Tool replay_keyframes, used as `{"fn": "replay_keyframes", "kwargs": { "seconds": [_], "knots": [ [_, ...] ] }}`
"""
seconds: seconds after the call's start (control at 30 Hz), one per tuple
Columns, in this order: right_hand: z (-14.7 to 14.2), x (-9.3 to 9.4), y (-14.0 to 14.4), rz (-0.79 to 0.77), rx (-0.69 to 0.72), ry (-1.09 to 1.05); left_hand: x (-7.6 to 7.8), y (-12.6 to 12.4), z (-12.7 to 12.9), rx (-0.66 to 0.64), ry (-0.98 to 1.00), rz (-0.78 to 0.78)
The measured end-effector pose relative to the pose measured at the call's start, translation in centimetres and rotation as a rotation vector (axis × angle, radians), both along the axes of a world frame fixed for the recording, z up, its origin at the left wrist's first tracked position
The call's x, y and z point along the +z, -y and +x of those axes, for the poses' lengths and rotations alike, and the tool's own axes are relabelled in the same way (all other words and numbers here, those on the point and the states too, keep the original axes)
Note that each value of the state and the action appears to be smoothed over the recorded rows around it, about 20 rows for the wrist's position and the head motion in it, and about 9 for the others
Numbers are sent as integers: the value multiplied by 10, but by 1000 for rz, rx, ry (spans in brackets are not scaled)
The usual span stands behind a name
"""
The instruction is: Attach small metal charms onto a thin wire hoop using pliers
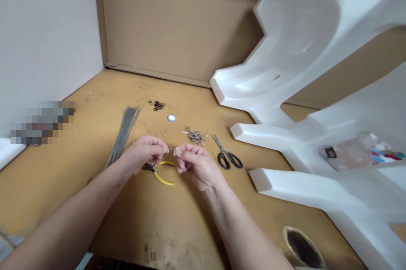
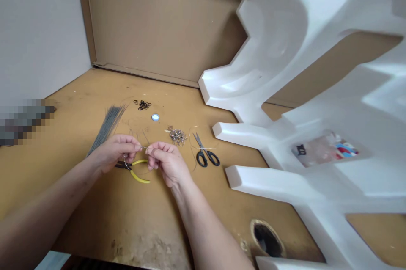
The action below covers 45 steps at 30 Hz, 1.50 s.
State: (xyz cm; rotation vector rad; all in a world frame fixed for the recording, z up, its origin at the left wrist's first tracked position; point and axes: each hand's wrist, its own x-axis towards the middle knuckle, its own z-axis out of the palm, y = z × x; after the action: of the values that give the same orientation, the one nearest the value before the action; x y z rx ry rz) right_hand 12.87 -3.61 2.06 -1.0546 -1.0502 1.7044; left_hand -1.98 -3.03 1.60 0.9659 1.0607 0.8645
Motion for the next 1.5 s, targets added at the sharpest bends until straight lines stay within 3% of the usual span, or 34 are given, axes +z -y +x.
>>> {"fn": "replay_keyframes", "kwargs": {
  "seconds": [0.77,1.17,1.5],
  "knots": [
    [-2,-1,2,62,78,103,3,-1,-4,-110,13,-52],
    [2,-5,-4,-63,64,-108,-7,-6,-7,-120,247,-141],
    [3,-6,-4,-26,19,-66,-5,-5,-5,-118,222,-161]
  ]
}}
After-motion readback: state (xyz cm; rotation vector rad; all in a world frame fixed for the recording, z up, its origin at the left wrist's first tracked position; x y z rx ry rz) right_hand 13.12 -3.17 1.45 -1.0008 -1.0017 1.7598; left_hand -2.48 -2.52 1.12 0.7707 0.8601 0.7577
